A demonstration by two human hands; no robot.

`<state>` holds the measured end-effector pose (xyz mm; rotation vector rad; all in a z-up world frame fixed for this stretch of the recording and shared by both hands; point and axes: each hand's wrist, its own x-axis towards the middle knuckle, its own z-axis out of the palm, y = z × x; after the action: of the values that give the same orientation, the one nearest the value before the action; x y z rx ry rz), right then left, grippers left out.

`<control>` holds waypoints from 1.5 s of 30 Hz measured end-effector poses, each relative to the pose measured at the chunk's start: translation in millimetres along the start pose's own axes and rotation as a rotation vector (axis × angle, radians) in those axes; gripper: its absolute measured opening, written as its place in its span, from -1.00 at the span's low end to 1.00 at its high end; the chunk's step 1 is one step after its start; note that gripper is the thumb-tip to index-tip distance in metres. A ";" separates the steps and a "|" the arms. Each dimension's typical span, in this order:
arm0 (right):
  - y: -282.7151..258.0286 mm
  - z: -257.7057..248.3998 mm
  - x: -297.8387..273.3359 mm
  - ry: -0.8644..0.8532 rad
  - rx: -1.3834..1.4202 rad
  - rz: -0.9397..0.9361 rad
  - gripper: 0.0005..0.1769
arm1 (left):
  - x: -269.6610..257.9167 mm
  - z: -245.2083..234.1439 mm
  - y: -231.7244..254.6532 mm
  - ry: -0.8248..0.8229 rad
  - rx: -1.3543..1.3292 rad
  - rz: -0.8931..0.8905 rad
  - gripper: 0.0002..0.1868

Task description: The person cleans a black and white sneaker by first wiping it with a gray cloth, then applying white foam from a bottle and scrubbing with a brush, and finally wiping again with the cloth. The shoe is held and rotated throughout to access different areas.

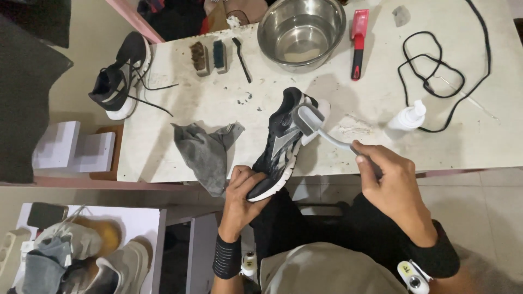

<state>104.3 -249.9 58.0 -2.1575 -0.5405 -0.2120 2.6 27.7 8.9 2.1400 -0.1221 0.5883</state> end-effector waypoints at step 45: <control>32.7 -4.9 -0.5 0.005 0.118 0.189 -0.78 | 1.0 -7.6 4.4 -0.179 0.028 0.019 -0.71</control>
<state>118.8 -271.0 37.1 -2.0775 -0.3346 -0.0789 -0.6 31.1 16.3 2.2181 -0.2336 0.4104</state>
